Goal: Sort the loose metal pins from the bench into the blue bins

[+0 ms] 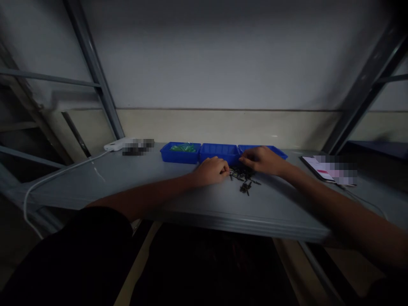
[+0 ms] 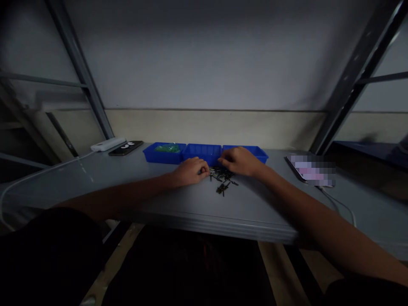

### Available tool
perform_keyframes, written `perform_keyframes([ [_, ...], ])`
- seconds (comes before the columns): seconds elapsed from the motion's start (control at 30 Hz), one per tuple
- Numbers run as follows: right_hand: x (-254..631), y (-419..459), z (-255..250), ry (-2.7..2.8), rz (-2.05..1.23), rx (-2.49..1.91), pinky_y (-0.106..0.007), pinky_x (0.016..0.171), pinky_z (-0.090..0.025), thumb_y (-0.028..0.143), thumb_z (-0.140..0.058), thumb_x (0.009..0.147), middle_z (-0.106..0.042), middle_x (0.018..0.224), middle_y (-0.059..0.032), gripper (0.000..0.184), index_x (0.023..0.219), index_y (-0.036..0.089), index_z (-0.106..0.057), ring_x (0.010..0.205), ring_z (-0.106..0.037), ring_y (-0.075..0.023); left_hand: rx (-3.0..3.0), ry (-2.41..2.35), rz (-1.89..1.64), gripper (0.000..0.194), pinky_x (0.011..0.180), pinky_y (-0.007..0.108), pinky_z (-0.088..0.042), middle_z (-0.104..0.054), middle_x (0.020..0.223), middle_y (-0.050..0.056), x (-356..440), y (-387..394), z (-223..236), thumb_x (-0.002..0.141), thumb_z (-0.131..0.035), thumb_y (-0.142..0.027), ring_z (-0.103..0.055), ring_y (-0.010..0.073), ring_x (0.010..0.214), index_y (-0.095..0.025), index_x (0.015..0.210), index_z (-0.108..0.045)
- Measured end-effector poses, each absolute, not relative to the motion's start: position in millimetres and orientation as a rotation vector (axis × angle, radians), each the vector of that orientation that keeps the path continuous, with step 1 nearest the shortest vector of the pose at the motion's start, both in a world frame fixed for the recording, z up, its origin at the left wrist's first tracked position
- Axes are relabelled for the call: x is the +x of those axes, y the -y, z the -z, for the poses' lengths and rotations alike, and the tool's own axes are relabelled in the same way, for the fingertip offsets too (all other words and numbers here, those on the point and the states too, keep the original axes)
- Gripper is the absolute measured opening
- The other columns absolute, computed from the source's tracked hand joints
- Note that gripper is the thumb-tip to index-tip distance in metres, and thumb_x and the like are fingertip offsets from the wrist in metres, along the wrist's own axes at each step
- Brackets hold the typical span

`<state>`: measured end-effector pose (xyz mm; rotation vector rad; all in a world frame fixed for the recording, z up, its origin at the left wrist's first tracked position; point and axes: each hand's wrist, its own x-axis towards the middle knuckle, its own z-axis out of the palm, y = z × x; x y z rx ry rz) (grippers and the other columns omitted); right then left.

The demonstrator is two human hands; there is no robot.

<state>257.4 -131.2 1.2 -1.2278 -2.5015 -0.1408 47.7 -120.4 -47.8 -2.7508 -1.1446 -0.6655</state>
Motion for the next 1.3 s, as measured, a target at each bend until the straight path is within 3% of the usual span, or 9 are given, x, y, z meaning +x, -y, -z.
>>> perform_keyframes([
  [0.37,248.8,136.6,5.5,2.590,0.041,-1.090,-0.026,0.057,-0.034,0.027,-0.044,0.080,-0.063,0.069,-0.0015,0.020,0.082,0.019,-0.062,0.059,-0.051,-0.0128,-2.716,1.107,1.018,0.011,0.078,0.029,-0.042,-0.062,0.081,0.002,43.1,122.3,41.3,0.083,-0.053,-0.026,-0.054,0.0155,0.080,-0.016,0.087,-0.058],
  [0.5,259.7,132.5,-5.4,2.416,0.160,-1.211,-0.026,0.057,-0.034,0.032,-0.045,0.080,-0.062,0.068,-0.0028,0.024,0.081,0.018,-0.063,0.057,-0.052,-0.0134,-2.752,1.177,0.852,0.023,0.076,0.031,-0.043,-0.061,0.089,0.003,39.7,118.7,46.9,0.082,-0.055,-0.032,-0.055,0.0184,0.088,-0.019,0.100,-0.056],
  [0.73,280.9,115.1,-6.8,2.038,0.353,-1.507,-0.027,0.056,-0.034,0.046,-0.046,0.081,-0.063,0.069,-0.0052,0.035,0.082,0.017,-0.065,0.060,-0.053,-0.0156,-2.735,1.232,0.574,0.013,0.077,0.034,-0.041,-0.063,0.090,0.003,36.2,114.9,48.9,0.082,-0.051,-0.027,-0.054,0.0217,0.091,-0.021,0.083,-0.062],
  [0.97,246.8,136.6,6.5,2.514,0.126,-1.158,-0.025,0.055,-0.032,0.038,-0.044,0.085,-0.061,0.065,-0.0009,0.027,0.085,0.019,-0.062,0.055,-0.049,-0.0118,-2.752,1.197,0.873,0.013,0.075,0.030,-0.042,-0.062,0.082,0.002,41.4,119.3,45.0,0.086,-0.050,-0.027,-0.055,0.0170,0.081,-0.017,0.085,-0.058],
  [1.17,238.4,144.0,8.5,2.598,0.164,-1.044,-0.025,0.059,-0.033,0.030,-0.042,0.086,-0.063,0.070,-0.0025,0.023,0.087,0.018,-0.062,0.060,-0.052,-0.0125,-2.819,1.066,1.148,0.010,0.076,0.028,-0.044,-0.061,0.081,0.003,45.7,123.7,41.9,0.085,-0.052,-0.023,-0.055,0.0147,0.078,-0.015,0.085,-0.058],
  [1.3,245.7,142.2,0.5,2.501,0.254,-1.100,-0.025,0.058,-0.033,0.031,-0.043,0.084,-0.064,0.071,-0.0027,0.024,0.085,0.018,-0.063,0.060,-0.053,-0.0131,-2.893,1.066,1.105,0.017,0.075,0.028,-0.044,-0.061,0.084,0.004,44.7,124.7,43.9,0.085,-0.053,-0.025,-0.056,0.0153,0.079,-0.013,0.095,-0.059],
])
